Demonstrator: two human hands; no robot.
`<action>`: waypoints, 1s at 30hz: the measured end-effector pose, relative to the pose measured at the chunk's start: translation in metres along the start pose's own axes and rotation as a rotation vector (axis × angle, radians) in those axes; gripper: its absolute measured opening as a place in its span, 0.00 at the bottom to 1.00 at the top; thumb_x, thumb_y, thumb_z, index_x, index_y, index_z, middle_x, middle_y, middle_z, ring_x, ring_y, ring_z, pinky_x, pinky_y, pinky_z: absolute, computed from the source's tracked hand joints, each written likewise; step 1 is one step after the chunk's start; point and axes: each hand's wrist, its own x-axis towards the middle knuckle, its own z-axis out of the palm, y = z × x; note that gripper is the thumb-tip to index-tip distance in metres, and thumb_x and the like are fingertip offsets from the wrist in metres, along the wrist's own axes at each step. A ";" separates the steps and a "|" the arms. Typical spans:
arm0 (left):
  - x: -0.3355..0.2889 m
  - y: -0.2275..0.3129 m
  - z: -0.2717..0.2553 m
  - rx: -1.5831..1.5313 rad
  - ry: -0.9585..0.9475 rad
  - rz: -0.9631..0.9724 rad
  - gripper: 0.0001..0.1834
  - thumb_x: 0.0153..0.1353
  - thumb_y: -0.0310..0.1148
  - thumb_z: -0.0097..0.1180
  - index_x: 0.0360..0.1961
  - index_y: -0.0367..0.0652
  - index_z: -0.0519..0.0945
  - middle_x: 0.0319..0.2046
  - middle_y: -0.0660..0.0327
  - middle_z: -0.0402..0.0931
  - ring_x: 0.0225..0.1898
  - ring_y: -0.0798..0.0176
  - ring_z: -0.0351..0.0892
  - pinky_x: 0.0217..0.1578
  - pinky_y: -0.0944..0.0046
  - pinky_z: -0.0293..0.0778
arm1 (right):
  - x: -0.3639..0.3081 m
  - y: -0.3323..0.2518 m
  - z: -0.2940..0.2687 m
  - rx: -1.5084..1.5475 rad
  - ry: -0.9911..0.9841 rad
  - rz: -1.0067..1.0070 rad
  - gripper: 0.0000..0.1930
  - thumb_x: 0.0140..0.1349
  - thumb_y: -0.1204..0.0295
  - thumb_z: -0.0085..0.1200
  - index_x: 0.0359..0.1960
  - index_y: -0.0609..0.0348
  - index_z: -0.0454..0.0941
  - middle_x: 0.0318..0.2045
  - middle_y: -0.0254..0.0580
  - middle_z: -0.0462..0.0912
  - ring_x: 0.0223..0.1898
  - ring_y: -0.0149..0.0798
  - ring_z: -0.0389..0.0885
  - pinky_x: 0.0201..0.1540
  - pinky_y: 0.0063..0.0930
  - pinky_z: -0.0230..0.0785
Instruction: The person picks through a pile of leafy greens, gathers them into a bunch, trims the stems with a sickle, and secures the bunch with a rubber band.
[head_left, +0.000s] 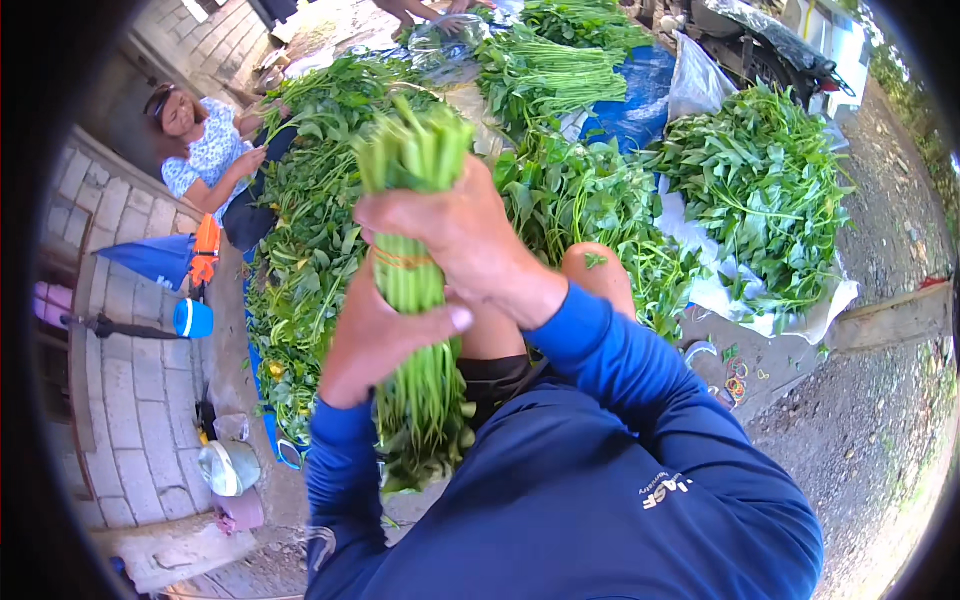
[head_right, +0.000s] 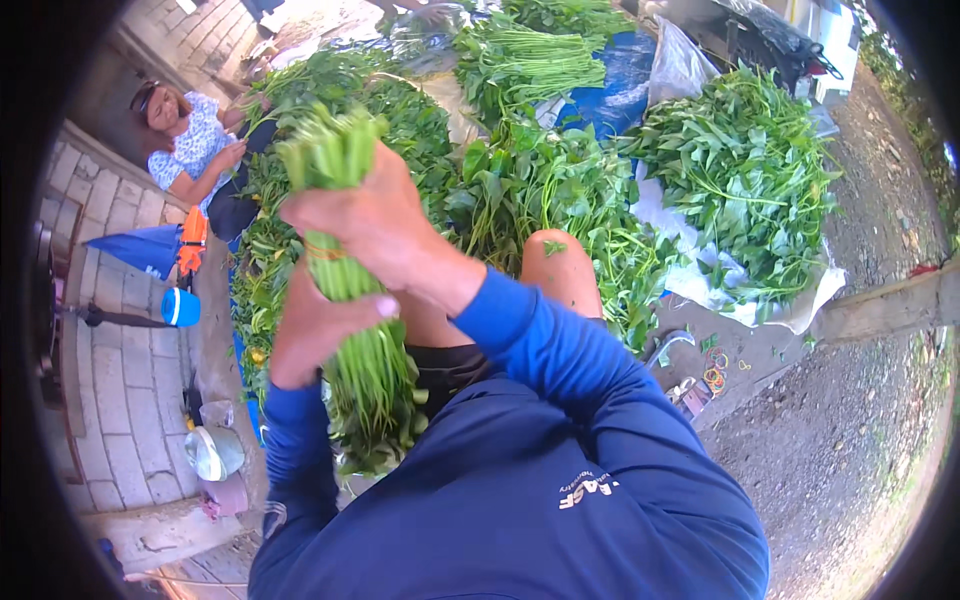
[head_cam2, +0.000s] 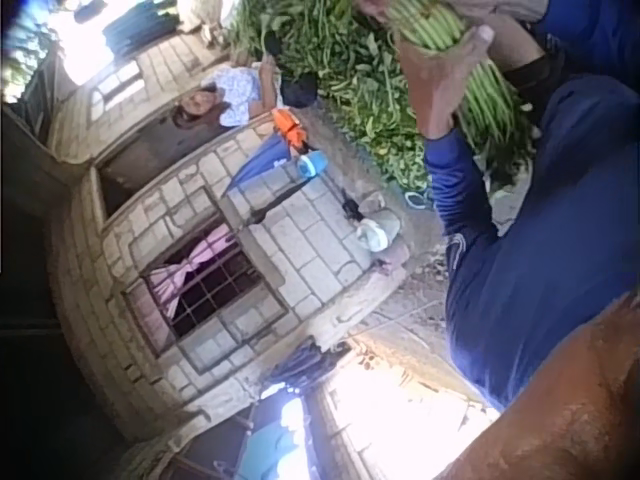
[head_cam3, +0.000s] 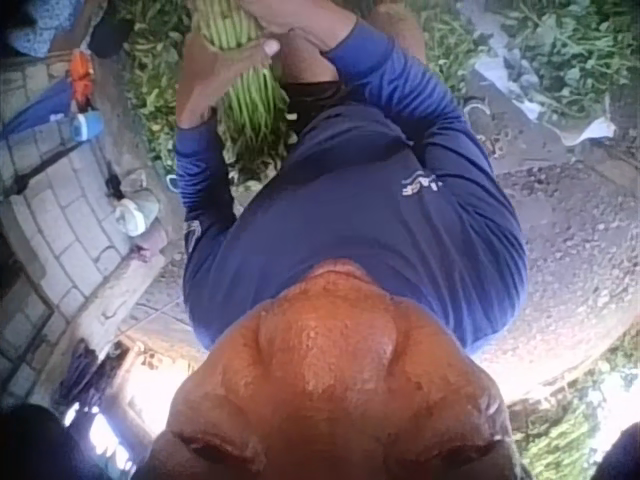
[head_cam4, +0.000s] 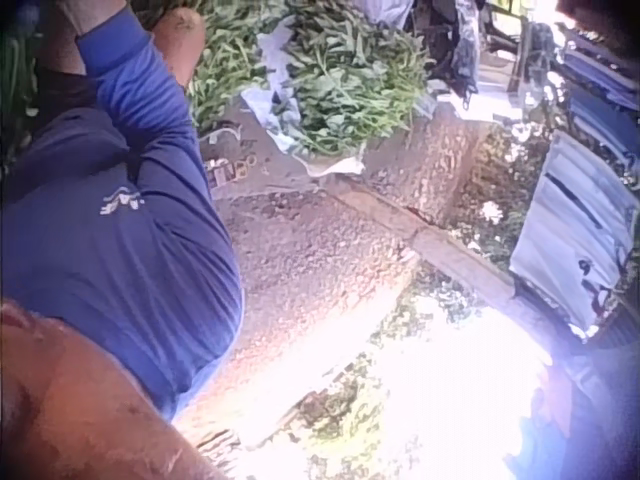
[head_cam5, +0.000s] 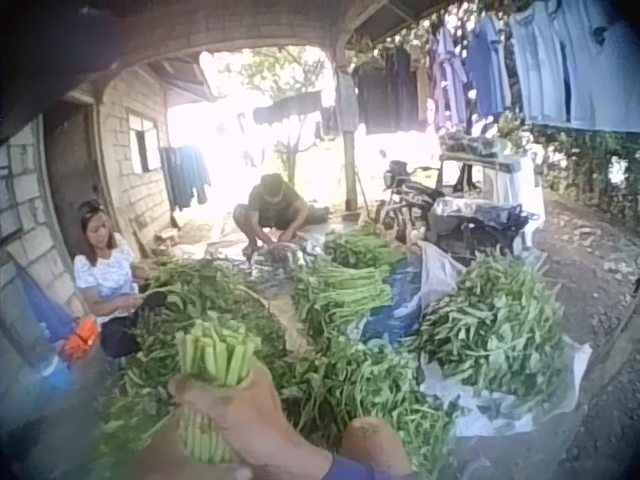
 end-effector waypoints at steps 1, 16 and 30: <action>0.010 0.009 -0.018 0.080 -0.035 0.016 0.33 0.57 0.44 0.74 0.58 0.36 0.78 0.47 0.60 0.83 0.48 0.66 0.84 0.52 0.62 0.80 | 0.017 -0.009 0.001 -0.235 -0.110 -0.115 0.14 0.57 0.72 0.72 0.41 0.64 0.83 0.35 0.38 0.87 0.38 0.33 0.86 0.44 0.29 0.79; 0.173 0.152 -0.143 -0.123 -0.035 0.448 0.10 0.67 0.33 0.63 0.41 0.36 0.87 0.30 0.63 0.85 0.30 0.67 0.87 0.33 0.68 0.84 | 0.102 -0.166 -0.048 -0.616 -0.212 -0.141 0.27 0.69 0.64 0.65 0.63 0.69 0.75 0.48 0.47 0.86 0.51 0.37 0.84 0.54 0.32 0.78; 0.190 0.198 -0.033 -0.223 0.213 0.846 0.20 0.60 0.40 0.75 0.44 0.36 0.83 0.39 0.60 0.87 0.39 0.67 0.87 0.40 0.67 0.81 | 0.096 -0.099 0.006 -0.938 0.180 -0.359 0.44 0.50 0.61 0.75 0.62 0.72 0.63 0.49 0.68 0.84 0.50 0.62 0.86 0.55 0.48 0.78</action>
